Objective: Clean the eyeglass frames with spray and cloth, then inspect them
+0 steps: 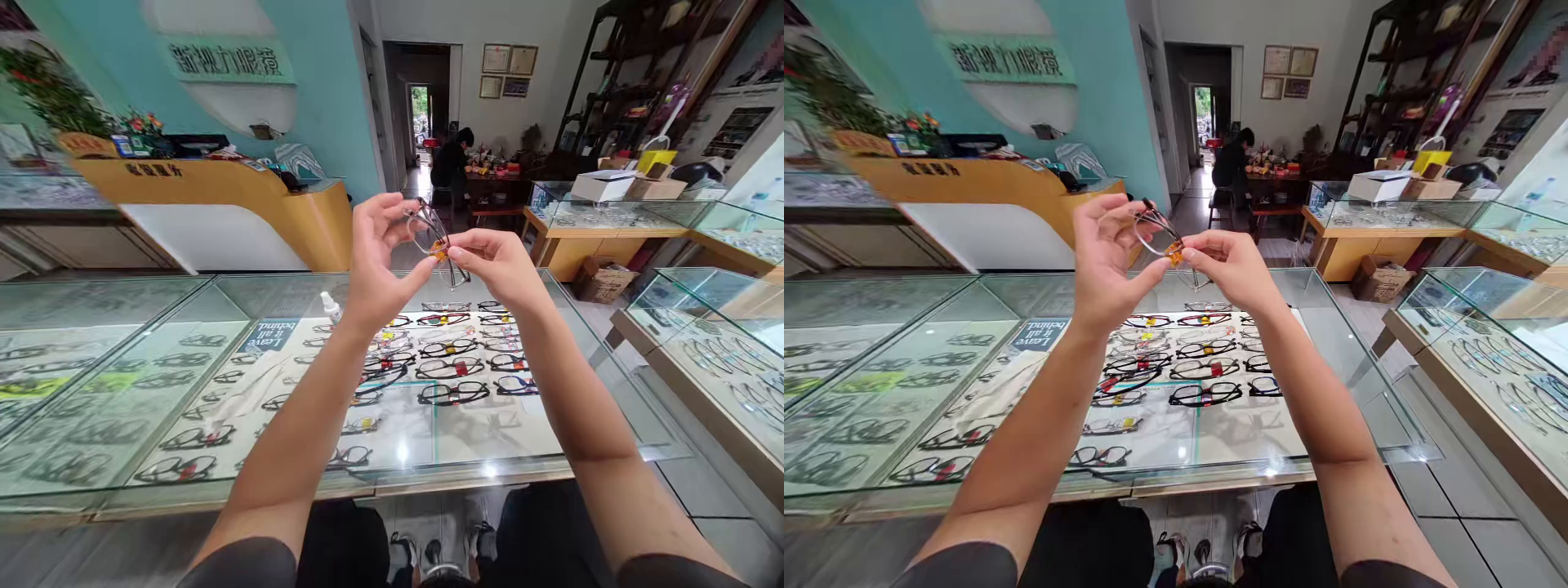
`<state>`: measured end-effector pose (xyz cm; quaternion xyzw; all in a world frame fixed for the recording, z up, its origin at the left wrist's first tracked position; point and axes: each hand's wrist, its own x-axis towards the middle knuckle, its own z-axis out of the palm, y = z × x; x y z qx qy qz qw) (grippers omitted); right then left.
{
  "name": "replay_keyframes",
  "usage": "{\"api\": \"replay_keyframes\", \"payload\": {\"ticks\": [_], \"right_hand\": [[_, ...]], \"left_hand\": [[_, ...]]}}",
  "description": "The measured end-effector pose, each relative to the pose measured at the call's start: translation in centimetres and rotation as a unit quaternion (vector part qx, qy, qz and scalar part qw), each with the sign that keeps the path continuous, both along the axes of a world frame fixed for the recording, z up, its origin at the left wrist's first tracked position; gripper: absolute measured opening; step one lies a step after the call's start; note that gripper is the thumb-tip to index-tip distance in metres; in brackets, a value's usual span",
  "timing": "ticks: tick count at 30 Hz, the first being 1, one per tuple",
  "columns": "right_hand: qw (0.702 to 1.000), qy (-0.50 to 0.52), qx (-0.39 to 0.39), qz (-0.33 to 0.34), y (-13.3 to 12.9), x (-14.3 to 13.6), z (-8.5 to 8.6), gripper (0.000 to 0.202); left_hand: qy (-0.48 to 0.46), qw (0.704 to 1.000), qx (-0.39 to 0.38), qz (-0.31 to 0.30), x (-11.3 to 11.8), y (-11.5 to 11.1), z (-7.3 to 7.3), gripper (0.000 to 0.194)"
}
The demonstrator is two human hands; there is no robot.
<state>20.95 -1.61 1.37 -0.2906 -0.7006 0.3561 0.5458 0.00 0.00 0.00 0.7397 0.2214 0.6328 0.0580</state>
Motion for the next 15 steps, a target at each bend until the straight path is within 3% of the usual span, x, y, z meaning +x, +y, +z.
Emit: {"api": "replay_keyframes", "payload": {"ticks": [3,6,11,15], "right_hand": [[0.998,0.014,0.038,-0.053,0.1,-0.6,-0.5,0.032],[0.988,-0.003,0.092,-0.122,-0.7,-1.7,-0.9,0.023],[0.957,-0.101,0.196,-0.190,-3.9,-5.3,-2.2,0.013],[0.914,-0.223,0.245,-0.234,-7.1,-8.3,-3.7,0.018]], "left_hand": [[-0.097,0.987,0.019,0.124,0.0,-1.9,0.6,0.046],[-0.139,0.974,-0.039,0.175,0.1,-4.8,-0.1,0.017],[-0.177,0.954,-0.224,0.097,0.0,-9.2,-3.3,0.029],[-0.267,0.914,-0.296,0.073,-0.7,-10.9,-5.4,0.037]]}}
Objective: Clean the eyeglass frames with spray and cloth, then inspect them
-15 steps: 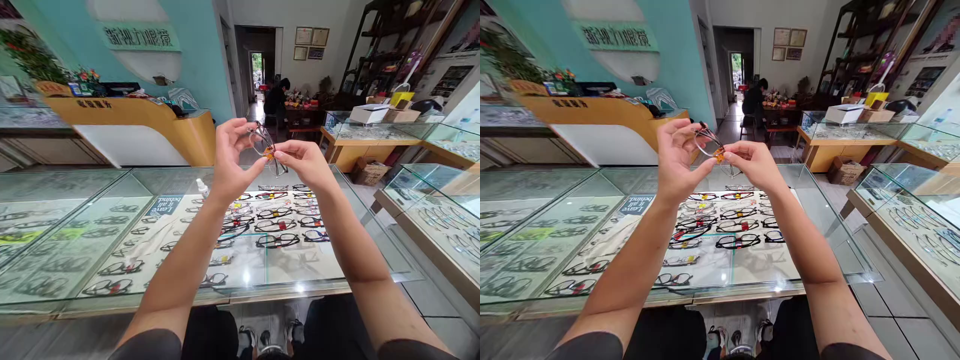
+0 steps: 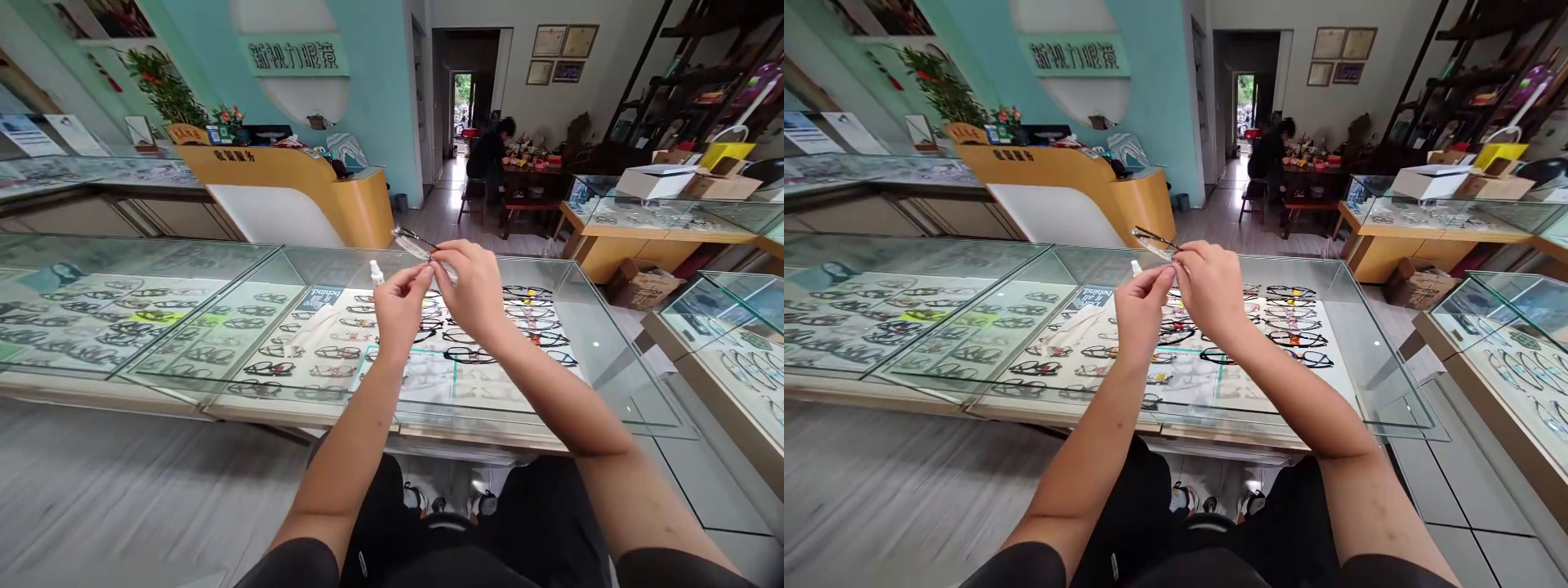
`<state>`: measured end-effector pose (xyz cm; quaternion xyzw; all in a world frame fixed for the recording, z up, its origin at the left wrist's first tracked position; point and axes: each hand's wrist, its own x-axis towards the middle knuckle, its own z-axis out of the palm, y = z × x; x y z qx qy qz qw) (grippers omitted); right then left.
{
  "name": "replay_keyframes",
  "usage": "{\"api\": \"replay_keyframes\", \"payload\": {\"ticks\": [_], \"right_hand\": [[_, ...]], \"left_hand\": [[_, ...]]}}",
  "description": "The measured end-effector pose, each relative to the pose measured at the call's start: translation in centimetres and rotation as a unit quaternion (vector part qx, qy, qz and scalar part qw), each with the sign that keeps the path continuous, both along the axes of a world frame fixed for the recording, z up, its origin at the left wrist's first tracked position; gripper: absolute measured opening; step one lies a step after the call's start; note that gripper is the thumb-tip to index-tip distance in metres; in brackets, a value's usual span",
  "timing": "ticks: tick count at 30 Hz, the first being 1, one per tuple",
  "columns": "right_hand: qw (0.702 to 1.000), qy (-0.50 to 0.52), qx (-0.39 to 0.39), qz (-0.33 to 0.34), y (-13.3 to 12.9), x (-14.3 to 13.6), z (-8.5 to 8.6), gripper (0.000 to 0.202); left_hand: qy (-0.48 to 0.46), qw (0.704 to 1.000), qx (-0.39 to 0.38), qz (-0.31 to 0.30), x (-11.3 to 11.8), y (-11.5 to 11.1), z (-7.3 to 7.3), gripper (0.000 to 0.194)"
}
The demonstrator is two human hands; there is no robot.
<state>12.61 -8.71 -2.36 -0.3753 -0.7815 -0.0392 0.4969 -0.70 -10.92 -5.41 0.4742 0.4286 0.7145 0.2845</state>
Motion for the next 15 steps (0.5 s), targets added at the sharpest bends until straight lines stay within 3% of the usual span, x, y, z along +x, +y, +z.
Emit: {"api": "replay_keyframes", "payload": {"ticks": [5,10,13,15], "right_hand": [[0.993,-0.111,0.017,-0.038,-4.0,-1.8,-2.0,0.024],[0.982,-0.177,-0.001,-0.060,-6.9,-2.7,-3.5,0.027],[0.980,-0.194,-0.014,-0.050,-8.5,-3.0,-3.5,0.026],[0.979,-0.199,-0.017,-0.037,-9.9,-2.8,-2.7,0.025]], "left_hand": [[-0.116,0.993,-0.029,-0.015,-0.8,-2.5,-2.4,0.036],[-0.137,0.987,-0.062,-0.064,-1.7,-5.3,-3.8,0.036],[-0.140,0.983,-0.090,-0.075,-2.7,-6.3,-3.9,0.033],[-0.125,0.984,-0.101,-0.078,-3.6,-6.6,-3.8,0.031]]}}
